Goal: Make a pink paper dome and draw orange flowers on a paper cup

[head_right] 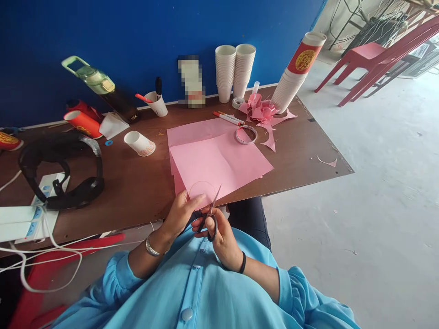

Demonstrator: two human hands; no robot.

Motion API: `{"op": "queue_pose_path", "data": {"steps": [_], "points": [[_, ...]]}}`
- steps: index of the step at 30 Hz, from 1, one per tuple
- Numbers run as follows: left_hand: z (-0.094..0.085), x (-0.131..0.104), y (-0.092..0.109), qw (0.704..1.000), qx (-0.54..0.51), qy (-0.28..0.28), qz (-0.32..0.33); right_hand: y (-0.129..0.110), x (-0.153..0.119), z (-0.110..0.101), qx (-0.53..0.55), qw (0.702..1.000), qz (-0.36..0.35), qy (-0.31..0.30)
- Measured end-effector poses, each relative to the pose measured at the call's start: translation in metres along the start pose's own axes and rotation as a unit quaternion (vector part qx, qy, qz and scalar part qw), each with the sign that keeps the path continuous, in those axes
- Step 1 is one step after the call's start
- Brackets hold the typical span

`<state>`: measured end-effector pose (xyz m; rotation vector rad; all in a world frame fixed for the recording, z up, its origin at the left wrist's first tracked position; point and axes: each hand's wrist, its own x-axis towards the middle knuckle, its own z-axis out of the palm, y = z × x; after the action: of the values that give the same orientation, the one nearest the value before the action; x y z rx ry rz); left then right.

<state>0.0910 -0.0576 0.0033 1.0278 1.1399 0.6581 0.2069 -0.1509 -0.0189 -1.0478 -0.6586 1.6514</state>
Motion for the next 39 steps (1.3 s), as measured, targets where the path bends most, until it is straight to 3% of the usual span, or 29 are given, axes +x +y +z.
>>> {"op": "queue_pose_path", "data": {"steps": [5, 11, 33, 39], "points": [[0.0006, 0.0009, 0.0015, 1.0, 0.012, 0.005, -0.012, 0.002, 0.0009, -0.0004, 0.006, 1.0, 0.0, 0.007], [-0.002, 0.004, 0.0023, 0.999, 0.024, -0.029, -0.002, 0.0012, 0.0004, -0.0008, 0.02, 1.0, 0.008, 0.007], [-0.0059, 0.0074, -0.0002, 0.995, 0.097, -0.002, 0.019, -0.0008, -0.0005, -0.0007, 0.049, 0.998, 0.026, 0.022], [-0.0045, 0.0064, 0.0028, 0.997, 0.072, -0.008, 0.005, 0.0014, -0.002, -0.001, 0.06, 0.998, 0.03, 0.014]]}}
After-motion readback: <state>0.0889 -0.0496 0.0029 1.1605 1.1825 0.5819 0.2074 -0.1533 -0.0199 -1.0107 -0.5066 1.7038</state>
